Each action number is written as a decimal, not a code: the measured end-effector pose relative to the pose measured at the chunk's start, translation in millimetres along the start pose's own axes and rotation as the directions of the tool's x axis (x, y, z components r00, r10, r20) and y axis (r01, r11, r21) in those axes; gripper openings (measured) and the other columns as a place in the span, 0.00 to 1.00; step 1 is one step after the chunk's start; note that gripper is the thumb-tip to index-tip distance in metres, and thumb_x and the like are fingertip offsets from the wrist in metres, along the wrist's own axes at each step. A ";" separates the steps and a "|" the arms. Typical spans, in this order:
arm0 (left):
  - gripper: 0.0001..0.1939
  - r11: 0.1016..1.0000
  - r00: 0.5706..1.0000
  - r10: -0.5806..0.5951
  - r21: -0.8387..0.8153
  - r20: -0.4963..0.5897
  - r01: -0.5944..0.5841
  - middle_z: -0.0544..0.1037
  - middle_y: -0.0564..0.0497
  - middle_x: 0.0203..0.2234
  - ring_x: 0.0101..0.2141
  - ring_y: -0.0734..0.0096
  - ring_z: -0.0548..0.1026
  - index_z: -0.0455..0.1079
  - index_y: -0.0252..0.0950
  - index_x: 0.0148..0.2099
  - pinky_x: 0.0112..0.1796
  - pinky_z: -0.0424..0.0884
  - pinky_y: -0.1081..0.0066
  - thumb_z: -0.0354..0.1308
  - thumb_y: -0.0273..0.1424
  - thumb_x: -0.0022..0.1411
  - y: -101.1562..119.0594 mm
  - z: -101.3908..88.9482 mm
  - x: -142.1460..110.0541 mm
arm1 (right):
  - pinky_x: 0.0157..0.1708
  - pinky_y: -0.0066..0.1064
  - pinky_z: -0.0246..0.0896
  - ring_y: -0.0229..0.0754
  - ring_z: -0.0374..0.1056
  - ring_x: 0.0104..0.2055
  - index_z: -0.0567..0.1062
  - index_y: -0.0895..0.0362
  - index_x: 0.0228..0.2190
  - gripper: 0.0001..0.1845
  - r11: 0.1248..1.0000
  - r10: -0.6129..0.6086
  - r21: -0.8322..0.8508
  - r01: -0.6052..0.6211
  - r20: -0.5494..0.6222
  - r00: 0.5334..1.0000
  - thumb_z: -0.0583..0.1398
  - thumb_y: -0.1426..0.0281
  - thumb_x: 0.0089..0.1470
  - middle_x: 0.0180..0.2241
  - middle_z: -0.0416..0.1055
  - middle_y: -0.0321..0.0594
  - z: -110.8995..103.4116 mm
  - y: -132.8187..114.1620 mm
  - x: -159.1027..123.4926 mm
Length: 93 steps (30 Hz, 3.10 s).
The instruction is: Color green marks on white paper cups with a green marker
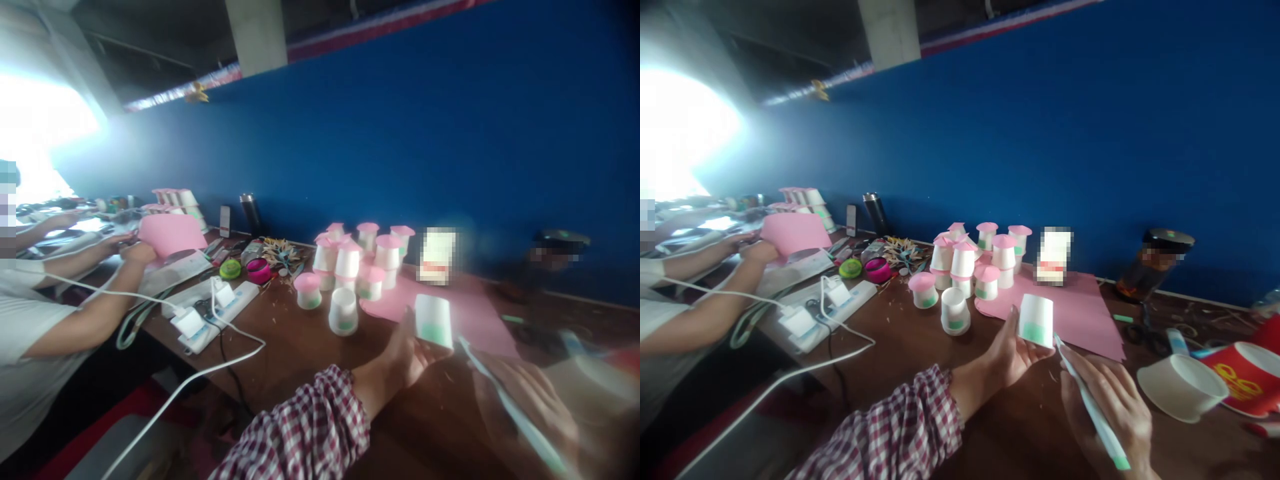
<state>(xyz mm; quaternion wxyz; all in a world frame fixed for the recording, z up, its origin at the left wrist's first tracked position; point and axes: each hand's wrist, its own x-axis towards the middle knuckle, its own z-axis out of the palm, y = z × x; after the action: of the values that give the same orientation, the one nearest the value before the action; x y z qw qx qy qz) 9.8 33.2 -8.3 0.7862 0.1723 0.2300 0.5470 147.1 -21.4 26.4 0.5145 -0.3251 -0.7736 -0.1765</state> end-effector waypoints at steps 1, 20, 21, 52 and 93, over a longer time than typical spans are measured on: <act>0.34 1.000 1.000 0.007 -0.003 -0.004 -0.007 0.76 0.42 0.30 0.30 0.65 0.74 0.70 0.26 0.45 0.37 0.68 0.64 0.46 0.54 0.58 1.1 -0.1 -0.5 | 0.36 0.37 0.65 0.45 0.69 0.32 0.73 0.58 0.40 0.10 1.000 0.017 0.004 -0.016 -0.005 1.000 0.58 0.75 0.54 0.31 0.73 0.43 0.1 -0.6 0.1; 0.27 0.998 0.993 0.067 -0.003 -0.101 -0.068 0.75 0.46 0.25 0.27 0.68 0.74 0.70 0.28 0.42 0.34 0.69 0.67 0.48 0.50 0.60 6.6 0.1 0.0 | 0.33 0.37 0.66 0.46 0.69 0.31 0.71 0.58 0.39 0.11 0.981 0.186 0.050 -0.190 0.072 0.980 0.59 0.70 0.53 0.32 0.72 0.44 4.8 -7.2 -10.0; 0.27 0.996 0.991 0.083 0.002 -0.105 -0.084 0.75 0.47 0.25 0.27 0.68 0.74 0.70 0.29 0.43 0.34 0.70 0.67 0.49 0.49 0.60 6.3 -0.6 -0.1 | 0.32 0.36 0.66 0.44 0.69 0.30 0.71 0.58 0.38 0.09 0.981 0.185 0.051 -0.188 0.055 0.981 0.59 0.71 0.52 0.30 0.72 0.43 4.3 -7.5 -9.6; 0.22 0.990 0.987 0.123 0.086 -0.108 -0.114 0.78 0.44 0.29 0.32 0.65 0.76 0.70 0.29 0.45 0.40 0.72 0.65 0.52 0.44 0.61 1.2 15.2 -12.7 | 0.36 0.36 0.68 0.43 0.71 0.33 0.72 0.57 0.38 0.07 0.928 0.331 0.145 -0.344 0.106 0.938 0.57 0.72 0.56 0.32 0.74 0.43 9.7 0.7 -10.9; 0.23 0.955 0.970 0.241 0.182 -0.020 -0.234 0.75 0.42 0.45 0.46 0.60 0.73 0.66 0.34 0.53 0.49 0.66 0.60 0.56 0.41 0.59 -4.9 6.3 -7.9 | 0.36 0.33 0.65 0.41 0.68 0.33 0.71 0.56 0.39 0.08 0.918 0.312 0.217 -0.331 0.121 0.943 0.58 0.75 0.55 0.32 0.73 0.40 10.5 -3.0 -9.1</act>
<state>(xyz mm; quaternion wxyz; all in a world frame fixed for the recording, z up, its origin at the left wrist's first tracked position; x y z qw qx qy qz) 14.7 24.0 -4.2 0.6914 0.2568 0.2719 0.6182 140.2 -20.1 14.1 0.5382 -0.3919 -0.7459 0.0166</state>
